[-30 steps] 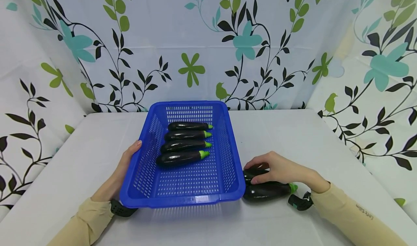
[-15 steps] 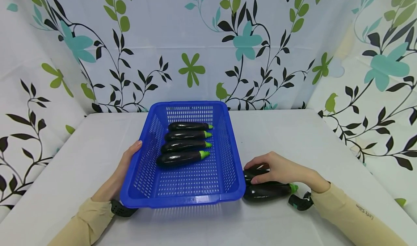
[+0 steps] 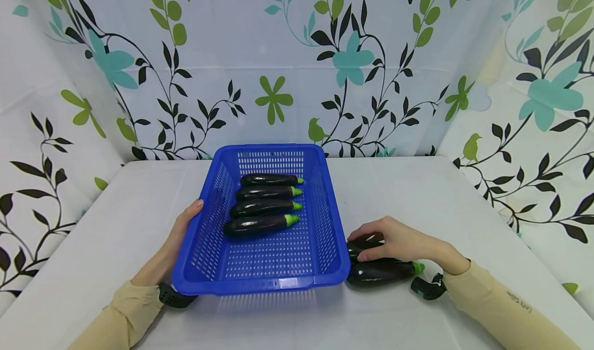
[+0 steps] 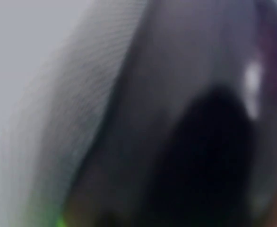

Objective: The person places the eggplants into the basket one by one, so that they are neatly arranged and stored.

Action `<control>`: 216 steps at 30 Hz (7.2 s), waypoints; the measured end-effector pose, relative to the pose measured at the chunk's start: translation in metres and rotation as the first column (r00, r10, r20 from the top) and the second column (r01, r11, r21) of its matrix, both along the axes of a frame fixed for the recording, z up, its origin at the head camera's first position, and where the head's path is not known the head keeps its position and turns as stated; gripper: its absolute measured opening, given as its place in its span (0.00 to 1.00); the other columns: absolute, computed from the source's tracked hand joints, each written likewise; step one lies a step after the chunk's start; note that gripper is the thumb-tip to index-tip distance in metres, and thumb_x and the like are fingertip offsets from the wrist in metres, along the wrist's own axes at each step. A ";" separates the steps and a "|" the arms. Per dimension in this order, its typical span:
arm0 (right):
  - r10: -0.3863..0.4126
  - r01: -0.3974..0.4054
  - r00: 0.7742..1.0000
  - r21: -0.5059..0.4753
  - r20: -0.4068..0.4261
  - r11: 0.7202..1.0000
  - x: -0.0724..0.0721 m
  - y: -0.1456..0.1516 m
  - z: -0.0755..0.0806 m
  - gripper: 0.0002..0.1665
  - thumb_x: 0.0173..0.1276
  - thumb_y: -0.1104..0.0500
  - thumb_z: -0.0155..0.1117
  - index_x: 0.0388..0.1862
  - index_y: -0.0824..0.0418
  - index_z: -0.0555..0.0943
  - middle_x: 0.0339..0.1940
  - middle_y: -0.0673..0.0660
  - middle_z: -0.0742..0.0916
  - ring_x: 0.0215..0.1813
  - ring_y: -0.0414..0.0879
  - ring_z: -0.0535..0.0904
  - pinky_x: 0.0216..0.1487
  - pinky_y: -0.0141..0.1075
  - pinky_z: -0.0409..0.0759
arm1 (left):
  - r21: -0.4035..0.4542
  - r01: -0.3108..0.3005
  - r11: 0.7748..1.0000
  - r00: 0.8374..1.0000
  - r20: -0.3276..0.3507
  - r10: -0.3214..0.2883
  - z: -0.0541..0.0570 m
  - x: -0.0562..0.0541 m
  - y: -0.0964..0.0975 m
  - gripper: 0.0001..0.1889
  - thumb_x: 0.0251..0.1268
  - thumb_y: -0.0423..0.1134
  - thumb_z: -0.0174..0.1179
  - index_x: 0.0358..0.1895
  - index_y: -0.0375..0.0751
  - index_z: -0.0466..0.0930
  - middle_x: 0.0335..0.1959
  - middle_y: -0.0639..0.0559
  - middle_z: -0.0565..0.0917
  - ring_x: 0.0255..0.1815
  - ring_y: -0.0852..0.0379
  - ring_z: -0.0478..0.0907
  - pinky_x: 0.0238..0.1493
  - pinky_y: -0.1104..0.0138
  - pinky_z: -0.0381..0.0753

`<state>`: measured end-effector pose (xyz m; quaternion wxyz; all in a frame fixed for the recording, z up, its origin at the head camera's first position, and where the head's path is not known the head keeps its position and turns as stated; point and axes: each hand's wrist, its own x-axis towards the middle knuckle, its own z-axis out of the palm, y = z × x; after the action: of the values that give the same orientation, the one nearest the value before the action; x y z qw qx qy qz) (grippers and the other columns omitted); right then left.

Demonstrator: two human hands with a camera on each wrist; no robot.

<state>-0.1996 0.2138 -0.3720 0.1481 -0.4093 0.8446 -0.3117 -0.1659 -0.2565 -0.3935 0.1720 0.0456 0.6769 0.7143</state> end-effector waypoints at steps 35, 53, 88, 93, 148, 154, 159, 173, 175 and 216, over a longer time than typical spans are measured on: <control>0.007 -0.005 0.997 0.021 -0.083 1.000 0.000 0.001 0.001 0.24 0.71 0.46 0.66 0.59 0.57 0.82 0.55 0.50 0.87 0.57 0.45 0.83 0.59 0.44 0.79 | 0.023 0.022 1.000 0.995 -0.097 -0.020 -0.005 -0.004 -0.002 0.38 0.73 0.67 0.29 0.81 0.63 0.32 0.78 0.36 0.49 0.66 0.40 0.66 0.54 0.47 0.76; 0.005 -0.008 0.995 -0.029 -0.097 1.000 0.003 0.005 0.011 0.21 0.72 0.49 0.65 0.60 0.54 0.82 0.52 0.48 0.88 0.51 0.42 0.83 0.54 0.39 0.80 | 0.014 0.009 1.000 0.996 -0.092 -0.008 -0.004 -0.004 -0.001 0.38 0.73 0.67 0.29 0.81 0.62 0.32 0.78 0.36 0.49 0.67 0.40 0.66 0.55 0.47 0.76; -0.040 0.033 0.983 -0.038 -0.178 0.999 0.005 0.012 0.030 0.21 0.71 0.51 0.67 0.60 0.55 0.82 0.54 0.51 0.87 0.50 0.41 0.83 0.50 0.37 0.81 | 0.026 0.036 0.999 0.998 -0.049 -0.035 0.000 -0.001 0.000 0.38 0.72 0.69 0.29 0.80 0.66 0.29 0.79 0.36 0.47 0.66 0.40 0.66 0.53 0.47 0.77; -0.061 0.054 0.982 -0.038 -0.181 0.998 0.008 0.014 0.039 0.22 0.70 0.50 0.67 0.61 0.53 0.81 0.55 0.49 0.87 0.49 0.40 0.83 0.48 0.36 0.81 | 0.047 0.053 0.997 0.998 -0.040 -0.052 0.002 -0.003 0.000 0.38 0.72 0.69 0.29 0.81 0.65 0.30 0.78 0.36 0.47 0.65 0.42 0.67 0.54 0.47 0.77; 0.264 -0.280 0.921 -0.013 -0.287 0.960 0.009 -0.127 0.117 0.24 0.70 0.53 0.67 0.62 0.60 0.80 0.55 0.50 0.87 0.53 0.39 0.81 0.54 0.33 0.79 | 0.016 0.031 0.999 0.999 -0.037 -0.031 0.001 -0.002 0.000 0.39 0.72 0.69 0.28 0.81 0.65 0.30 0.79 0.37 0.48 0.66 0.40 0.66 0.54 0.47 0.77; 0.268 -0.272 0.920 0.028 -0.285 0.962 0.007 -0.144 0.122 0.25 0.71 0.51 0.67 0.63 0.58 0.80 0.58 0.49 0.86 0.57 0.38 0.80 0.58 0.33 0.77 | 0.008 0.035 0.999 0.998 -0.043 -0.035 0.000 -0.002 0.000 0.39 0.72 0.70 0.28 0.81 0.64 0.30 0.79 0.37 0.48 0.67 0.41 0.66 0.55 0.48 0.76; 0.289 -0.289 0.909 0.047 -0.300 0.956 0.003 -0.161 0.125 0.25 0.71 0.51 0.66 0.63 0.59 0.80 0.56 0.50 0.87 0.48 0.38 0.80 0.49 0.34 0.79 | 0.012 0.041 0.999 0.998 -0.050 -0.040 -0.001 -0.003 0.000 0.38 0.72 0.69 0.27 0.81 0.64 0.30 0.79 0.37 0.47 0.68 0.39 0.63 0.56 0.48 0.75; 0.338 -0.319 0.896 0.113 -0.287 0.941 -0.006 -0.211 0.121 0.24 0.73 0.51 0.64 0.64 0.59 0.80 0.58 0.52 0.86 0.53 0.38 0.81 0.56 0.29 0.76 | 0.057 0.038 0.998 0.999 -0.006 -0.037 0.004 0.000 0.001 0.38 0.71 0.71 0.29 0.80 0.67 0.32 0.77 0.37 0.51 0.62 0.42 0.73 0.53 0.43 0.79; 0.344 -0.322 0.897 0.124 -0.276 0.939 -0.007 -0.217 0.118 0.24 0.74 0.50 0.63 0.64 0.59 0.80 0.58 0.51 0.86 0.53 0.38 0.80 0.57 0.30 0.76 | 0.069 0.048 0.996 0.999 -0.002 -0.048 0.006 0.001 0.001 0.38 0.72 0.70 0.29 0.80 0.67 0.33 0.75 0.38 0.54 0.62 0.42 0.74 0.53 0.42 0.78; 0.378 -0.342 0.920 0.260 -0.102 0.903 -0.021 -0.255 0.039 0.21 0.66 0.50 0.72 0.55 0.57 0.85 0.45 0.48 0.90 0.41 0.30 0.83 0.47 0.21 0.77 | 0.028 0.039 0.999 0.999 -0.038 -0.038 0.001 -0.004 -0.001 0.38 0.72 0.69 0.29 0.81 0.63 0.35 0.77 0.37 0.53 0.68 0.41 0.66 0.60 0.45 0.73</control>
<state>-0.2204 -0.0414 -0.3330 0.1870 -0.5603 0.7939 -0.1440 -0.1700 -0.2576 -0.3925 0.1723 0.0744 0.6685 0.7196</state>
